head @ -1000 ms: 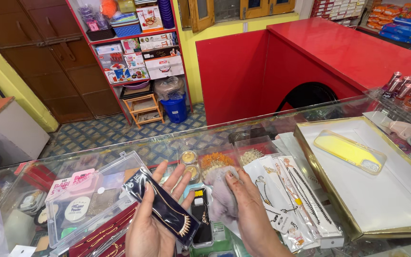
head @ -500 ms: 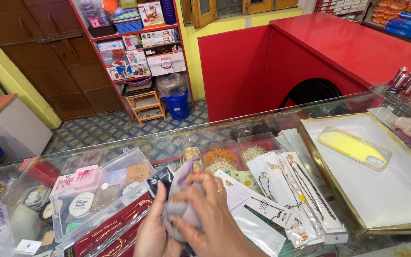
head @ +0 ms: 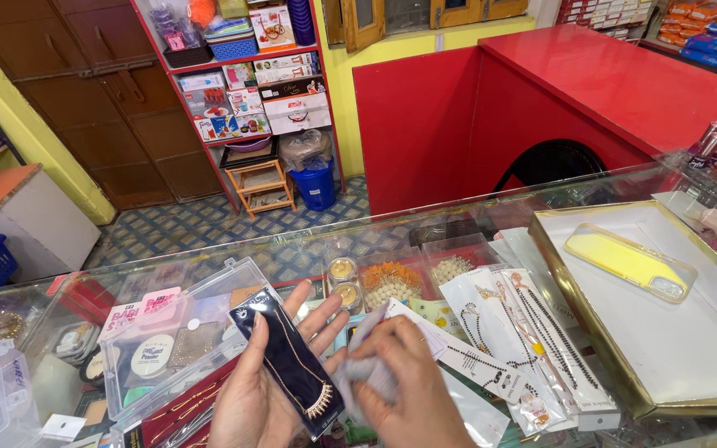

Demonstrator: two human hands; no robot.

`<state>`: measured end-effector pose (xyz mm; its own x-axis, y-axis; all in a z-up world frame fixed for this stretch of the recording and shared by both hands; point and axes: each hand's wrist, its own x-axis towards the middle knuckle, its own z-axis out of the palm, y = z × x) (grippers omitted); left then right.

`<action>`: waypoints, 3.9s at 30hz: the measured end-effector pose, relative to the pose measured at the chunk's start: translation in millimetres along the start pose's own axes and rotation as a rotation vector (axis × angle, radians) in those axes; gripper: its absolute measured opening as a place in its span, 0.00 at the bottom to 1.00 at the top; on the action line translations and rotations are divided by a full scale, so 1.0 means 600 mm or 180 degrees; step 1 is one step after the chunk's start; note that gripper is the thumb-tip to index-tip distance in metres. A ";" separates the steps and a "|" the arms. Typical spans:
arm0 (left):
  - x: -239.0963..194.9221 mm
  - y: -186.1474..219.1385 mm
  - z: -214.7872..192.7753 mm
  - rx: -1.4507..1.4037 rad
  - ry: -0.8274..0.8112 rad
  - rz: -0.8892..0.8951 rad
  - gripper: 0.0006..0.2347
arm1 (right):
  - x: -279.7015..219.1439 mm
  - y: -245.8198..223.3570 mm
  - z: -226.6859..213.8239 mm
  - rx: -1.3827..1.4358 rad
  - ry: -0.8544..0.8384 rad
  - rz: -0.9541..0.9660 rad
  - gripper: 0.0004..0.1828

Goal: The person wipes and cleans various items of jewelry and cosmetic products, including necklaces and earring cards, using a cloth while standing behind a glass display counter.

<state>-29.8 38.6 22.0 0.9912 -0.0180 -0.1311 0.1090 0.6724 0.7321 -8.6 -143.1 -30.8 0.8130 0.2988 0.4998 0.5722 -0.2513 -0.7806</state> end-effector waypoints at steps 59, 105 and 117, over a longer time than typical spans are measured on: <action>-0.072 0.072 -0.196 0.1308 0.1730 0.0578 0.20 | 0.069 -0.001 0.085 0.1830 -0.1008 0.1967 0.09; 0.023 0.004 -0.095 0.5740 0.1342 0.0495 0.31 | 0.040 -0.064 0.065 -0.1996 -0.2489 0.1293 0.34; 0.030 -0.006 -0.097 0.6147 0.1087 0.0106 0.35 | 0.042 -0.071 0.058 -0.1922 -0.2480 0.1271 0.36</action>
<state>-16.5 79.0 -22.0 0.9665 0.2545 -0.0329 0.2506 -0.9086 0.3342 -16.0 -92.8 2.2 0.7827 0.5471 -0.2968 0.4116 -0.8127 -0.4124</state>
